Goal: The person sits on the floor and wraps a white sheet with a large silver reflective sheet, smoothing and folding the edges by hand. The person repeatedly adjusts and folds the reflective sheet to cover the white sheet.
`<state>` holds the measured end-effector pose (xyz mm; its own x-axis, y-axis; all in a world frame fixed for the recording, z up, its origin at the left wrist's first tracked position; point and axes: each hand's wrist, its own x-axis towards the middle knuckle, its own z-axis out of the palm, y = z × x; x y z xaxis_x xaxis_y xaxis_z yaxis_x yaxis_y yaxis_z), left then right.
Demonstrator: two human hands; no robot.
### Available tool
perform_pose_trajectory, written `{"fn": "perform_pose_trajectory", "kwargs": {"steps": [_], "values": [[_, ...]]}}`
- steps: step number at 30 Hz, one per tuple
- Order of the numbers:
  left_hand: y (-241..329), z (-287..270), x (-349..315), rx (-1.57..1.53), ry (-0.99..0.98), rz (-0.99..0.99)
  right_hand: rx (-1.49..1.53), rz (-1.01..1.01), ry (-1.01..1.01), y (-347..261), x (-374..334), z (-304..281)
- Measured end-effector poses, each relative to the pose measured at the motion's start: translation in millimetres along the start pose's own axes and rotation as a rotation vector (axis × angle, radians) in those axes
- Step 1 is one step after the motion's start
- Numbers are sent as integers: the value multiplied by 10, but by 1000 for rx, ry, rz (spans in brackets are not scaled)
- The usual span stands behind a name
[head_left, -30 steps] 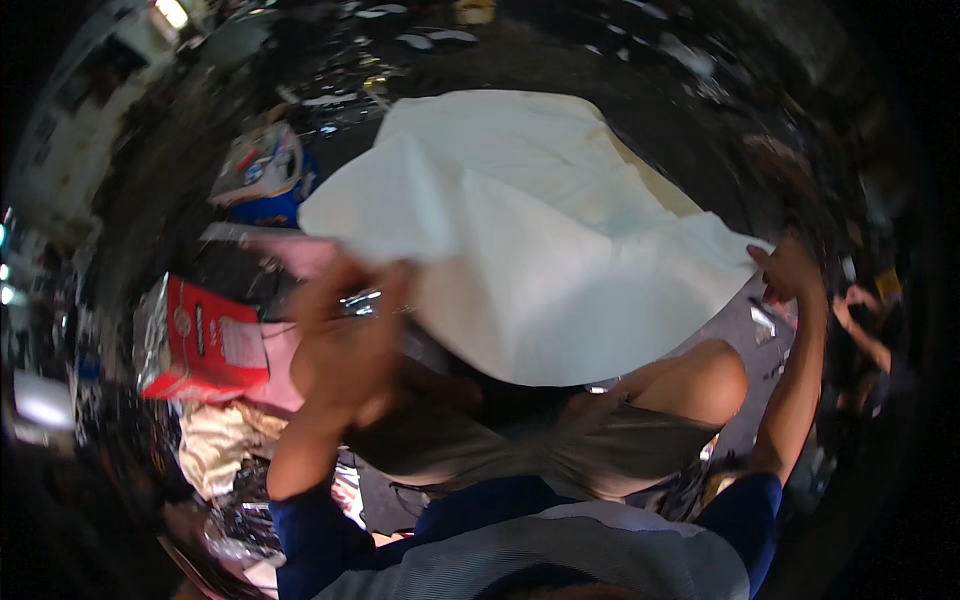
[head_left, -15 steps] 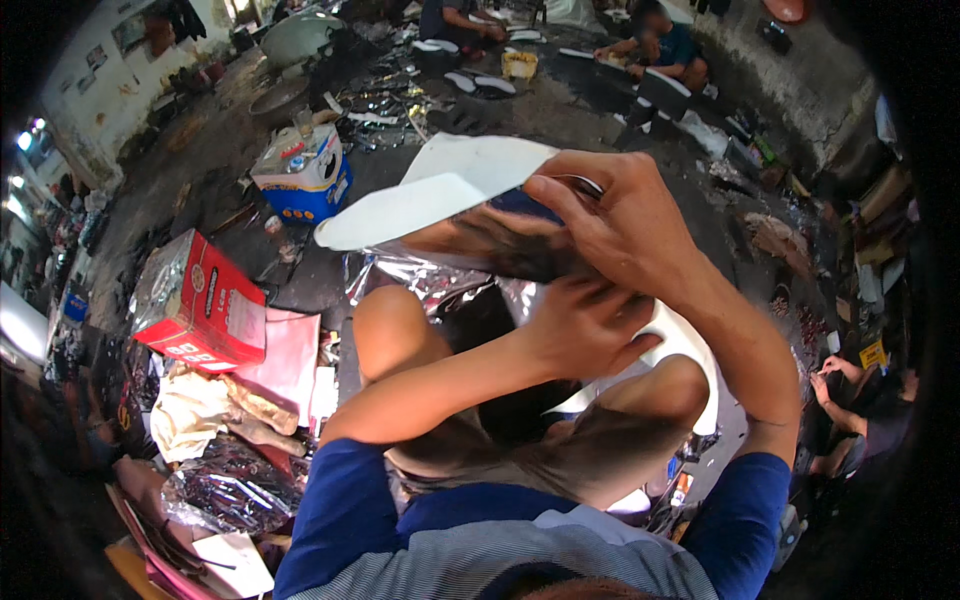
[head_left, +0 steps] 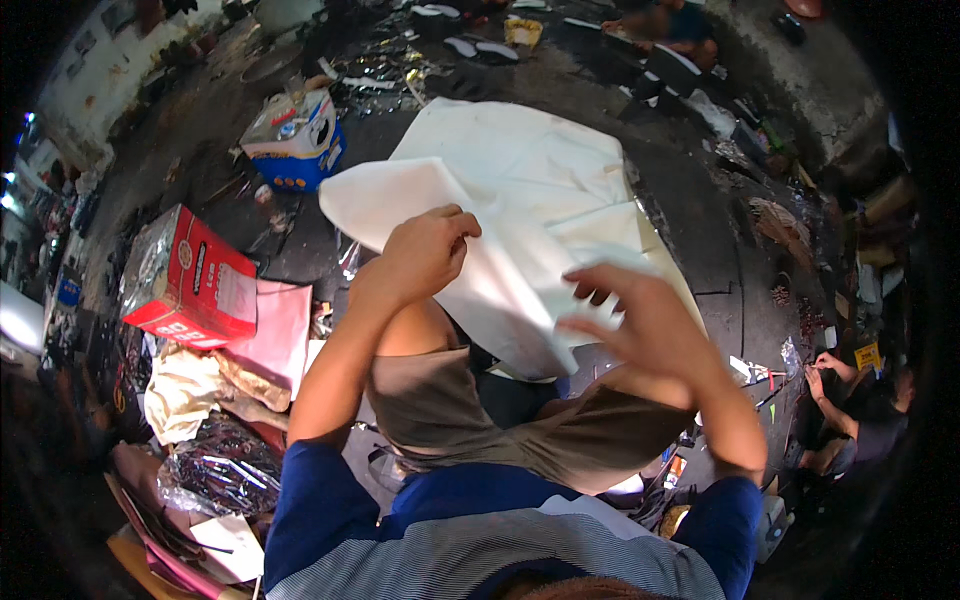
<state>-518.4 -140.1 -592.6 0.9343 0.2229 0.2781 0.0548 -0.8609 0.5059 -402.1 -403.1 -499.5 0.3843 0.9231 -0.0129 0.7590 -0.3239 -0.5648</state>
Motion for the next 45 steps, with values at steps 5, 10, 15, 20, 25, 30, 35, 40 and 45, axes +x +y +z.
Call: {"fn": "perform_pose_trajectory", "kwargs": {"steps": [5,10,15,20,25,30,35,40,45], "values": [[252,101,-240,116,10,-27,-72,120,-195,473,-212,1823],[548,724,-617,-158,-104,41,435,665,-78,1300,-75,3281],[518,1181,-914,-280,-271,-79,1457,1329,322,2225,-510,4002],[446,979,-991,-276,-173,-233,1118,1384,694,1720,91,3608],[430,870,-868,-285,-54,-195,1438,1148,559,2647,238,4145],[433,722,-751,-276,-77,-200,789,1613,468,2182,422,4233],[137,327,-351,-67,-76,-70,1507,1407,255,2027,648,4318],[-129,183,312,34,-280,57,1764,1242,187,1944,620,4075],[-319,901,610,260,-654,77,679,1165,1080,2538,757,4033]]}}
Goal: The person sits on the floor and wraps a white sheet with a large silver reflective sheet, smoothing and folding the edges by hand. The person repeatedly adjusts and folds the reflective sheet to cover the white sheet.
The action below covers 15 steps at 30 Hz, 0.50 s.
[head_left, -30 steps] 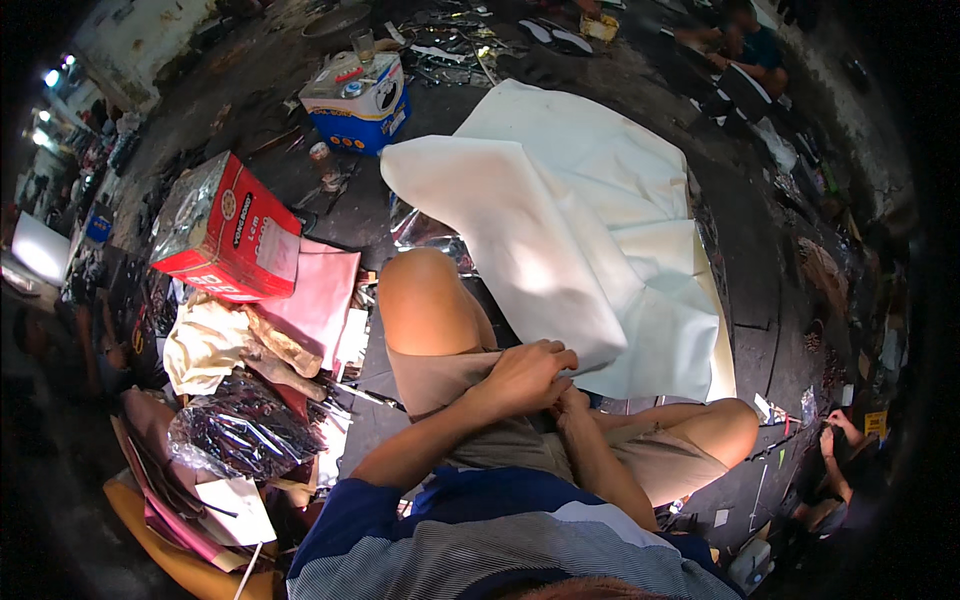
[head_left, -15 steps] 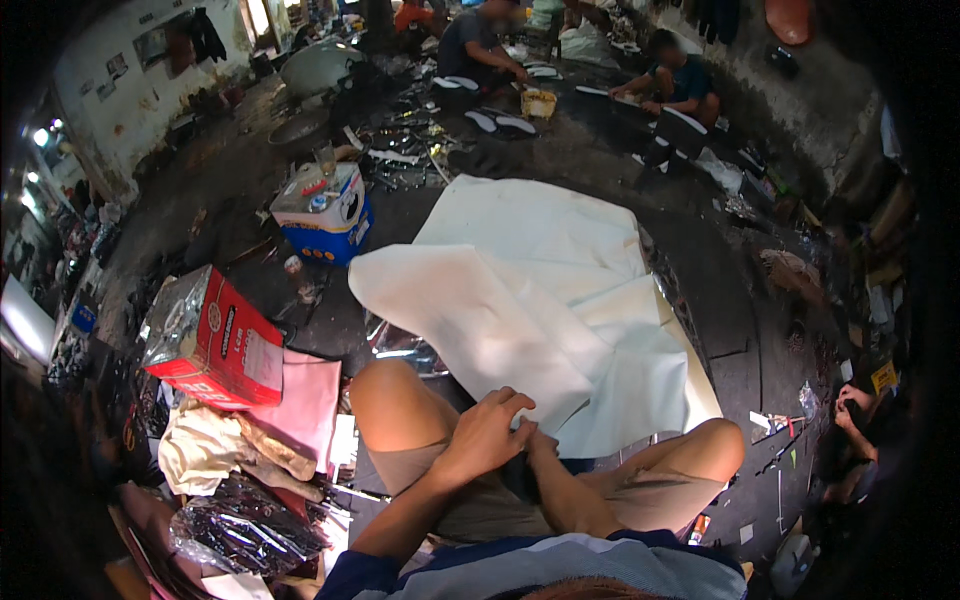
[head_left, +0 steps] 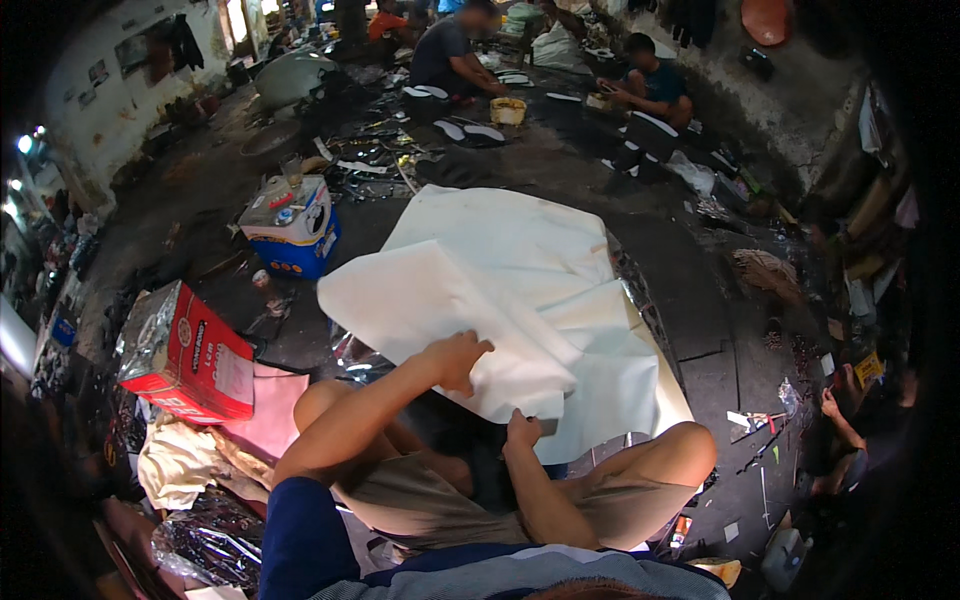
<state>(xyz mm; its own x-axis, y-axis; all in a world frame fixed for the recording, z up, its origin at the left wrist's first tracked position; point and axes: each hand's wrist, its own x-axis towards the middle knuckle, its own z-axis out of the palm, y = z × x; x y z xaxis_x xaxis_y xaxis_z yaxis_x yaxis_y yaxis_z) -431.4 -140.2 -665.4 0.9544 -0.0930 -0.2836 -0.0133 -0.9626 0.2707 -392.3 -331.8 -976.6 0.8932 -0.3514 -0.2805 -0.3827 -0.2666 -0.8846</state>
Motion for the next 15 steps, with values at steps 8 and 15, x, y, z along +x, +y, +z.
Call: {"fn": "perform_pose_trajectory", "kwargs": {"steps": [8,15], "values": [[194,585,7,97,32,44,-794,-288,-325,-1143,-407,-718],[397,728,-78,72,428,90,-359,-727,-210,-2255,-540,-1142]]}}
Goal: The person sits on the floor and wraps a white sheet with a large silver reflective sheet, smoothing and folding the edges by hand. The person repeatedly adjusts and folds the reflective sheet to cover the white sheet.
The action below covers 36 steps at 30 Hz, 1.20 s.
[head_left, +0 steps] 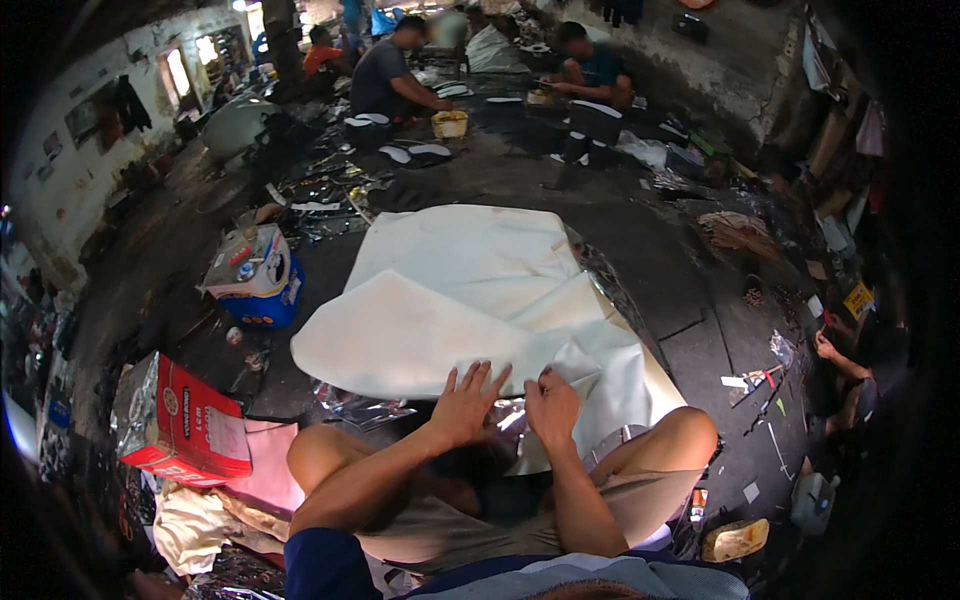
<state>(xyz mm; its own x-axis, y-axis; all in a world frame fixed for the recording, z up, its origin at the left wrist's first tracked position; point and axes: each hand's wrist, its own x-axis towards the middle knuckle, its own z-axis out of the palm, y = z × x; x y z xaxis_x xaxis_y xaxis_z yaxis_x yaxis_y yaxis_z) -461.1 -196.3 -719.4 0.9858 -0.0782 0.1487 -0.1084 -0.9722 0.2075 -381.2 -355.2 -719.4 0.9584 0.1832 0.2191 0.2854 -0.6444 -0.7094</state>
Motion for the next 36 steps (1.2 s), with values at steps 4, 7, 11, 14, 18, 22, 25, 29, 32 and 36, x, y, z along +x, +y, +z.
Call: {"fn": "perform_pose_trajectory", "kwargs": {"steps": [4,7,11,14,18,22,25,29,32,36], "values": [[100,-497,292,-266,663,136,391,-175,169,-463,149,-603],[95,-900,257,-472,662,116,292,-475,473,-803,192,-1024],[-51,-1244,88,-501,652,187,273,-545,116,-1116,471,-1370],[-95,-1286,81,-498,607,171,286,-234,-559,-996,565,-1549],[-125,-1252,61,-519,657,155,348,-218,-527,-725,817,-1443],[-150,-1305,32,-480,627,138,719,233,-734,-849,931,-1609],[-145,-1311,42,-491,577,120,644,16,-625,-886,918,-1665],[-217,-1355,68,-445,533,131,259,-343,-411,-1068,814,-1796],[-230,-1325,43,-486,462,118,266,-343,-409,-984,791,-1822],[-181,-1283,112,-489,452,136,265,-323,-383,-877,778,-1842]]}}
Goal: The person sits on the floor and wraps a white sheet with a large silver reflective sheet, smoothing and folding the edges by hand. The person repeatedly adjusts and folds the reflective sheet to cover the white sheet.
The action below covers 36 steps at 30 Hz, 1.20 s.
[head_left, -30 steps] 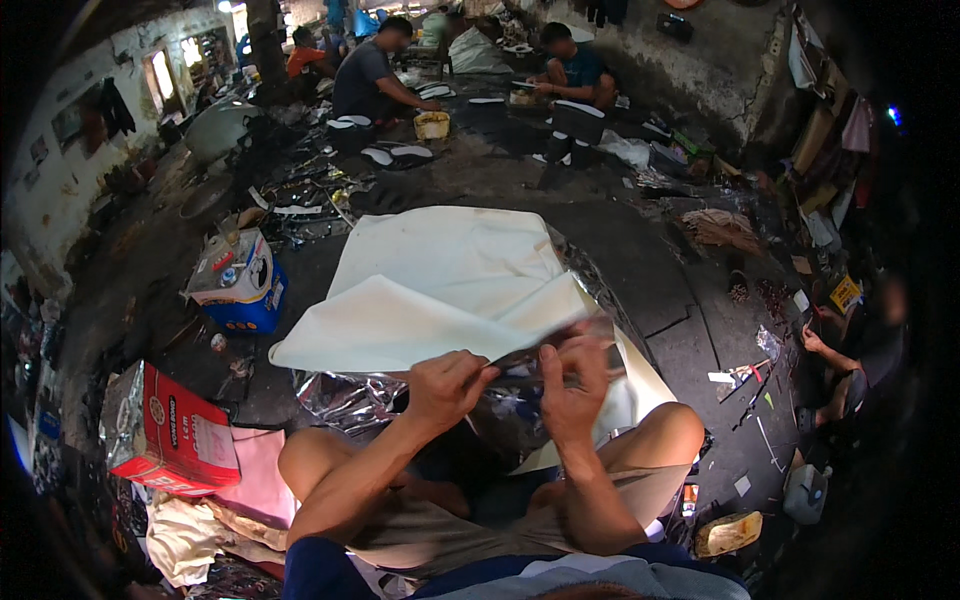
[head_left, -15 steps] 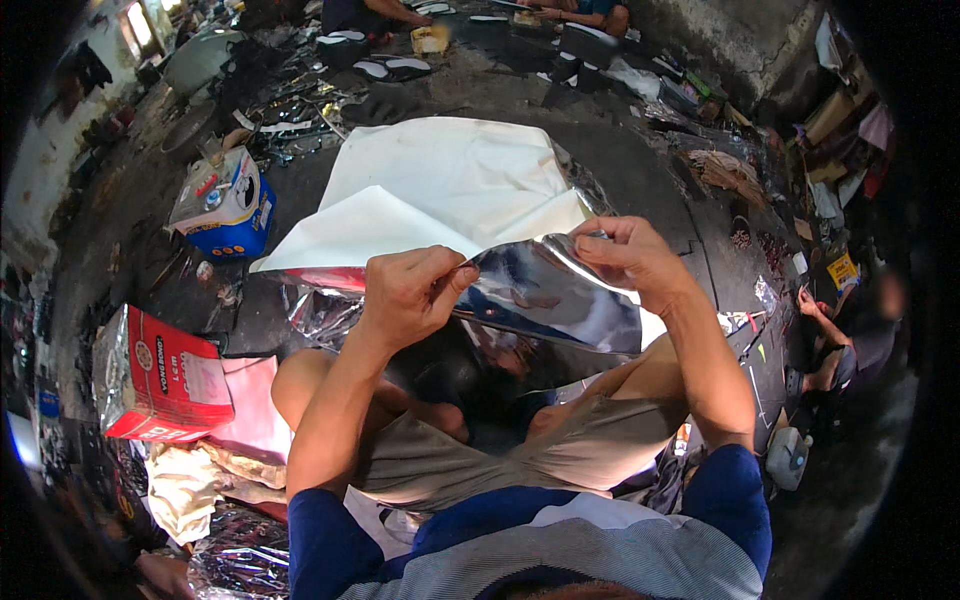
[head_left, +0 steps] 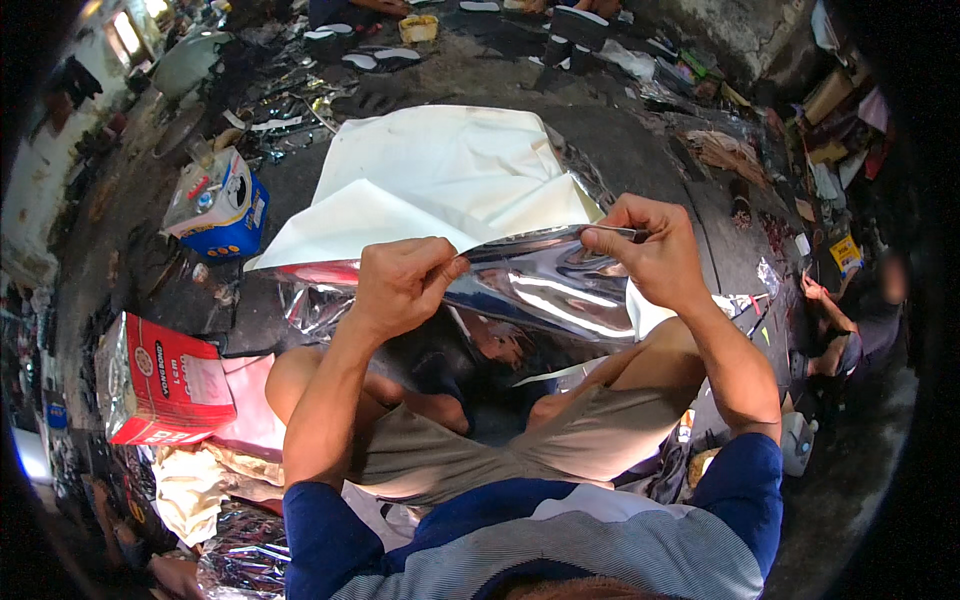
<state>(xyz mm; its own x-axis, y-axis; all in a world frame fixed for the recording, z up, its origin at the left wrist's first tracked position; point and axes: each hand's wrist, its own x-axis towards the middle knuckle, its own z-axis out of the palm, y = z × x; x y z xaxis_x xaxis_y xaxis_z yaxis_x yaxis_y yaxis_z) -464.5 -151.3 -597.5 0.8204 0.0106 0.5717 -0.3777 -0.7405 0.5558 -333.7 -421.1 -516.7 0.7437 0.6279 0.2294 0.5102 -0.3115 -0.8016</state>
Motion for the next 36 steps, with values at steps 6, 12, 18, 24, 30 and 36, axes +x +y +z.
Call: {"fn": "perform_pose_trajectory", "kwargs": {"steps": [6,12,18,24,30,36], "values": [[596,52,414,60,112,19,182,-73,-23,-122,149,36],[599,123,504,-464,115,-233,344,-118,57,-172,224,428],[524,-58,525,-475,-19,-439,250,-133,-18,-108,-35,465],[574,-163,546,-477,-51,-330,-37,-409,-48,-223,12,477],[517,-162,472,-465,151,-307,113,-228,-91,-209,35,521],[464,-212,425,-474,206,-359,25,-311,-39,-225,41,546]]}}
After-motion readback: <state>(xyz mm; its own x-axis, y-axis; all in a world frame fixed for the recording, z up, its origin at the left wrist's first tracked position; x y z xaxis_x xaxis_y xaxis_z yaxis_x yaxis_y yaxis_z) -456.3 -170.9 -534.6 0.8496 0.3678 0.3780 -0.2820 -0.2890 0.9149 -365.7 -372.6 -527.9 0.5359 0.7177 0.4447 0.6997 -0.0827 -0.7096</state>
